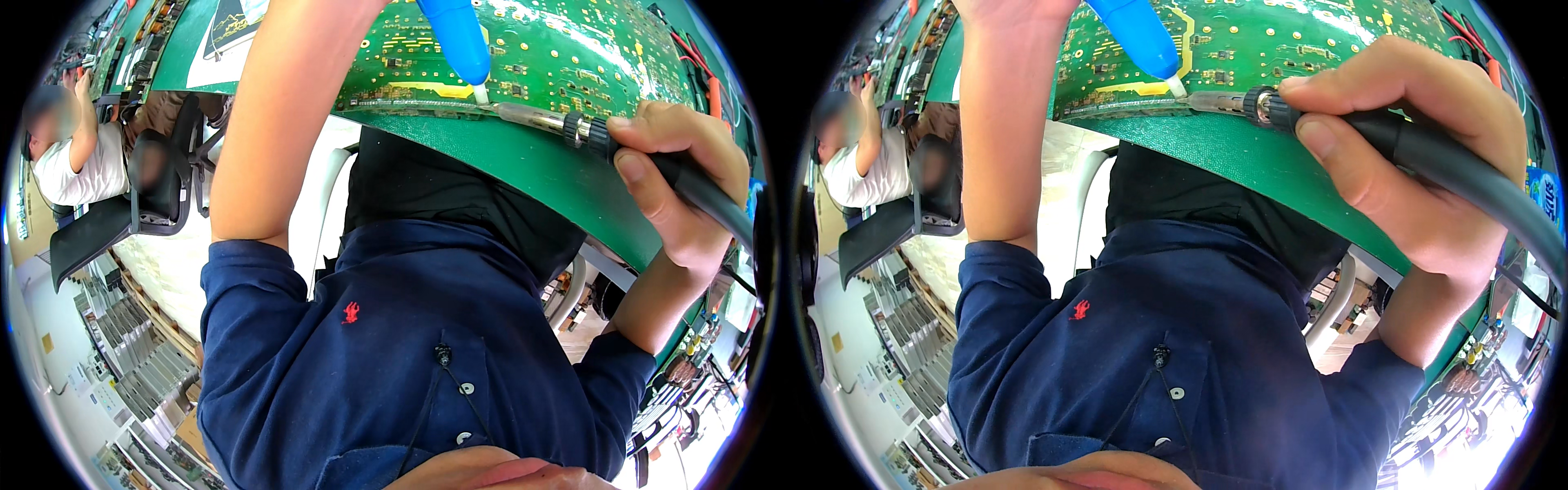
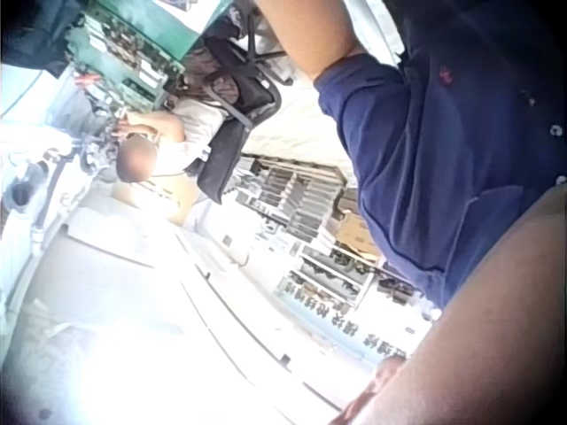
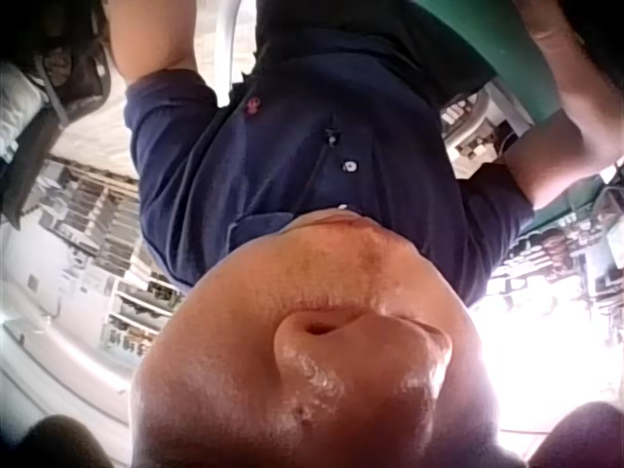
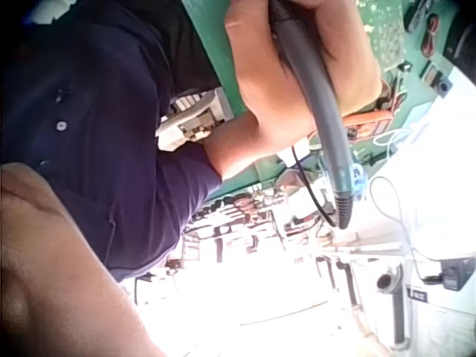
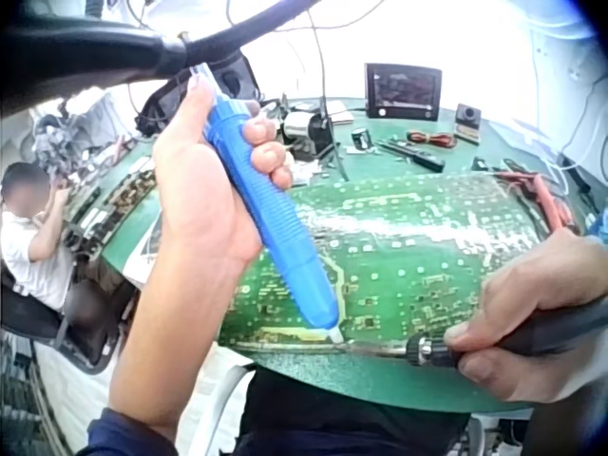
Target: The person solders components onto a large green circuit board using a soldering iron and desoldering pump, then removes a smaller circuit board and positions it near a stack of components.
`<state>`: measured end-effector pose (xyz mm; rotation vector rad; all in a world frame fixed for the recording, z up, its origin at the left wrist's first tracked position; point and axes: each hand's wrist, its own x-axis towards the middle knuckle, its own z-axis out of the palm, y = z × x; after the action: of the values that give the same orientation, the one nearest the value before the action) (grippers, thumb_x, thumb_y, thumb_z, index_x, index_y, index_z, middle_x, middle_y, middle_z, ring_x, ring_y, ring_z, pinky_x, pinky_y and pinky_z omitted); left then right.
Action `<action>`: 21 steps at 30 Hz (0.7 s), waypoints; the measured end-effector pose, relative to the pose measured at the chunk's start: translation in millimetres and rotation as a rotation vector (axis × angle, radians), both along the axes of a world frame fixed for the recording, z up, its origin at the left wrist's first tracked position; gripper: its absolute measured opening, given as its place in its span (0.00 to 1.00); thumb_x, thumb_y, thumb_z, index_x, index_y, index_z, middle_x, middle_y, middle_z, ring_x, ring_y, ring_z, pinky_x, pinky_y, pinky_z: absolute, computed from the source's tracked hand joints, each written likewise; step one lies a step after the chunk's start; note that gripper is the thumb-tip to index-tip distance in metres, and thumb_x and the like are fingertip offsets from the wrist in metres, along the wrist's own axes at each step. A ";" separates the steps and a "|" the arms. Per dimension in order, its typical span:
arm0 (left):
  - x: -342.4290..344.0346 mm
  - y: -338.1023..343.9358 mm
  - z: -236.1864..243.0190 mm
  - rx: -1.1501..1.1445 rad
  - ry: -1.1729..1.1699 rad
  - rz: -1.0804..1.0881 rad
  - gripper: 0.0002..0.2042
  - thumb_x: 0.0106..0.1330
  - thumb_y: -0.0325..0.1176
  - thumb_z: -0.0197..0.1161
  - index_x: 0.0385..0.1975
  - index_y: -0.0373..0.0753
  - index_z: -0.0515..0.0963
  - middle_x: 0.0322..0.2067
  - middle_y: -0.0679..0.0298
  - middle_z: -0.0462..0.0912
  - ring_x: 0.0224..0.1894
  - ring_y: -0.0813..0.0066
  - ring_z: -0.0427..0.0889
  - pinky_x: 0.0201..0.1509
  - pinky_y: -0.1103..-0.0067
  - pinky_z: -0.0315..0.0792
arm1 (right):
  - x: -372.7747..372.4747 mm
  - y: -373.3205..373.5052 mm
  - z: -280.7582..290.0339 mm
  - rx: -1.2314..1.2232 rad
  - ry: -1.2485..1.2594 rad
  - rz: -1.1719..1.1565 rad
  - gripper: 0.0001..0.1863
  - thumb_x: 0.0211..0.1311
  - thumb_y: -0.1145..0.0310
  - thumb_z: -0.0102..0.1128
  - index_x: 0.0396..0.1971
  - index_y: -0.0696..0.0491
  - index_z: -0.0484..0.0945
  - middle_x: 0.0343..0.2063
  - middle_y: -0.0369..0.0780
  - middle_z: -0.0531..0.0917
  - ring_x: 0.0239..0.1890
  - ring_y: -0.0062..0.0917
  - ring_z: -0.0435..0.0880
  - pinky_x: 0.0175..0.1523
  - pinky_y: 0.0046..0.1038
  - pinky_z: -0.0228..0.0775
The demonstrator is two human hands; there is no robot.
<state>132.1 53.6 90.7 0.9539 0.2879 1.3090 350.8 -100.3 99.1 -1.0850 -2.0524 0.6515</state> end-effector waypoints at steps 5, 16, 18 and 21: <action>-5.2 -3.8 -1.1 0.026 -0.001 0.005 0.21 0.74 0.52 0.43 0.36 0.36 0.67 0.23 0.67 0.70 0.22 0.75 0.70 0.28 0.77 0.68 | 3.8 1.5 -3.9 0.050 -0.016 0.005 0.10 0.48 0.79 0.65 0.32 0.66 0.79 0.19 0.40 0.76 0.21 0.21 0.70 0.28 0.23 0.57; -108.9 -26.4 -24.0 0.045 -0.401 0.078 0.21 0.72 0.49 0.47 0.34 0.32 0.68 0.31 0.52 0.71 0.36 0.62 0.74 0.50 0.61 0.67 | 14.1 8.5 -5.9 0.035 -0.002 0.210 0.13 0.50 0.75 0.64 0.37 0.63 0.77 0.17 0.39 0.72 0.17 0.21 0.64 0.23 0.26 0.50; -125.3 -29.4 -25.0 -0.007 -0.398 0.189 0.22 0.73 0.48 0.43 0.31 0.31 0.68 0.28 0.50 0.70 0.35 0.61 0.74 0.51 0.58 0.66 | 15.5 10.9 -8.3 0.034 0.005 0.252 0.14 0.51 0.74 0.64 0.39 0.61 0.77 0.16 0.37 0.69 0.16 0.21 0.62 0.22 0.27 0.48; -130.9 -32.9 -30.9 0.063 -0.368 0.420 0.25 0.75 0.49 0.35 0.31 0.29 0.65 0.27 0.49 0.68 0.35 0.58 0.73 0.51 0.56 0.65 | 12.2 11.5 -9.2 0.037 0.004 0.281 0.14 0.52 0.73 0.63 0.39 0.59 0.76 0.15 0.36 0.68 0.15 0.21 0.62 0.21 0.27 0.47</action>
<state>1.2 20.6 59.7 0.7051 0.1655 1.8570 363.1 -88.8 90.0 -0.7801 -2.2257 0.7489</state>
